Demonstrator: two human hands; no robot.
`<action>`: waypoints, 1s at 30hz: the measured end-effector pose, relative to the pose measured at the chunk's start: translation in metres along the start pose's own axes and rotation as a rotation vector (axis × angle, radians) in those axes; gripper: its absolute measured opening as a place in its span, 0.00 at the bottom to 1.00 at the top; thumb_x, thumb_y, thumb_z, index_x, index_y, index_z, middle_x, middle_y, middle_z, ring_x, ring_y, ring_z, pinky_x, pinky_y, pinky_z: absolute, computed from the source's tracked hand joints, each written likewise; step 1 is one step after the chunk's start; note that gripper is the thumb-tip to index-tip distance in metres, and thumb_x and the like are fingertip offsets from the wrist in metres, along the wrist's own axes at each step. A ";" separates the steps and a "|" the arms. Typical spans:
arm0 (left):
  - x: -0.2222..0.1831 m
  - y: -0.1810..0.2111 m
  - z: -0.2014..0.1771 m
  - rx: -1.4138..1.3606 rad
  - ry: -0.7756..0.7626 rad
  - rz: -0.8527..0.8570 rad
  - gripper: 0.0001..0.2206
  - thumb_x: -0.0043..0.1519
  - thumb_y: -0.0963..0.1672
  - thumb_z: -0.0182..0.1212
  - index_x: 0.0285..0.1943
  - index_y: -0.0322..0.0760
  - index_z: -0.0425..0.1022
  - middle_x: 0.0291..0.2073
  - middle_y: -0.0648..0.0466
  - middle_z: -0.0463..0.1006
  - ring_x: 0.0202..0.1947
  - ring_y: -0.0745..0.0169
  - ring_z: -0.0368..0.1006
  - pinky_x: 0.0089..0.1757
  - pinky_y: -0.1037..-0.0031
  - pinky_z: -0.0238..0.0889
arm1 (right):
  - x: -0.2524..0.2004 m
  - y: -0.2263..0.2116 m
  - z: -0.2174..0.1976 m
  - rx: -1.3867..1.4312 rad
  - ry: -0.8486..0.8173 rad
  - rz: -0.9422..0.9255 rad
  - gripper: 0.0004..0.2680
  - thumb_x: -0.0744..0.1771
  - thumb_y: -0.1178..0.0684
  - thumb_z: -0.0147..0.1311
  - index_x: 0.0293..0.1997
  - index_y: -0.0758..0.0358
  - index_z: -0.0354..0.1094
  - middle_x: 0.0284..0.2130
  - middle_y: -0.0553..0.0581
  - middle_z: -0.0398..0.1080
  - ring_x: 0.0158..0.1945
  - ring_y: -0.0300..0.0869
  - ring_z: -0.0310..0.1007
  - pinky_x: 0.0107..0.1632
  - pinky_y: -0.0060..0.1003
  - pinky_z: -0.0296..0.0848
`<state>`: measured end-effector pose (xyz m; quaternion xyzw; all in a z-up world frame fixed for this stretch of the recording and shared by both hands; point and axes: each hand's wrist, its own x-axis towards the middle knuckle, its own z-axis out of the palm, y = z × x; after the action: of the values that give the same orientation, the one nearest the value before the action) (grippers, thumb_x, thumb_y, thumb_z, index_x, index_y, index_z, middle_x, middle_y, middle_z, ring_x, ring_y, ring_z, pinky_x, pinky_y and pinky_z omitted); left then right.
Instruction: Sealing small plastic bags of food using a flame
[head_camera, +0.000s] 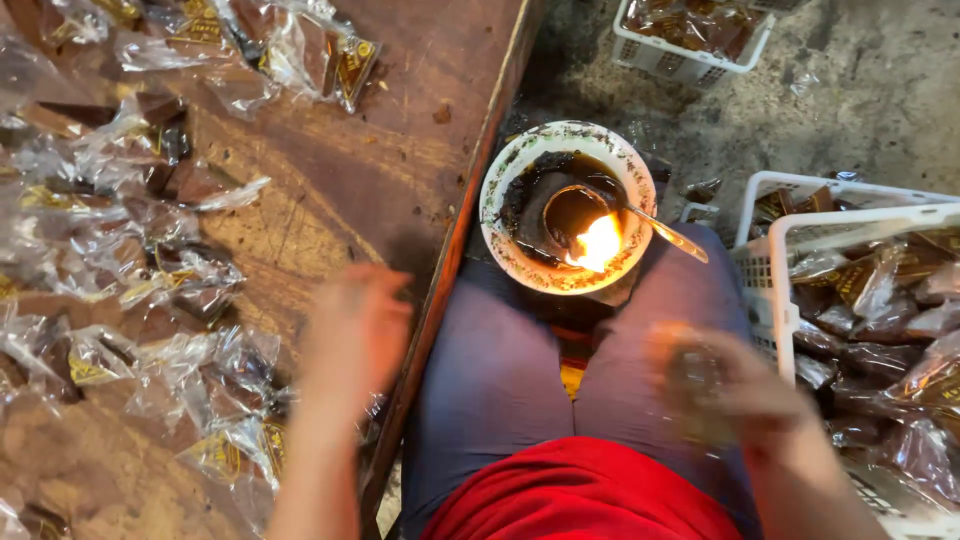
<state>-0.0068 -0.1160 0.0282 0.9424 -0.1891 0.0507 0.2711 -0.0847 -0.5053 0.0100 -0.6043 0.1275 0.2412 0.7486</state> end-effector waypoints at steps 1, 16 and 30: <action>0.003 -0.019 -0.022 0.206 0.068 -0.018 0.13 0.50 0.40 0.61 0.44 0.37 0.82 0.33 0.49 0.82 0.37 0.52 0.75 0.42 0.67 0.68 | 0.007 0.005 -0.026 0.414 -0.369 -0.145 0.14 0.59 0.47 0.66 0.41 0.66 0.73 0.26 0.55 0.68 0.29 0.43 0.66 0.31 0.37 0.64; 0.003 -0.141 -0.054 0.042 -0.097 -0.702 0.09 0.68 0.44 0.56 0.53 0.39 0.78 0.38 0.50 0.79 0.35 0.52 0.71 0.38 0.66 0.63 | 0.002 -0.003 -0.003 0.717 -0.452 -0.330 0.31 0.71 0.25 0.41 0.43 0.74 0.73 0.17 0.55 0.59 0.19 0.40 0.49 0.27 0.37 0.51; -0.009 0.093 0.082 -1.955 -0.111 -0.743 0.14 0.63 0.37 0.58 0.57 0.25 0.65 0.42 0.39 0.77 0.40 0.53 0.78 0.45 0.68 0.76 | 0.041 0.033 0.067 0.347 0.154 -0.146 0.20 0.61 0.68 0.59 0.60 0.75 0.69 0.45 0.65 0.76 0.43 0.45 0.75 0.49 0.36 0.74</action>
<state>-0.0511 -0.2289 0.0026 0.3126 0.1415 -0.2541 0.9043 -0.0737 -0.4268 -0.0211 -0.4906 0.1800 0.1138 0.8450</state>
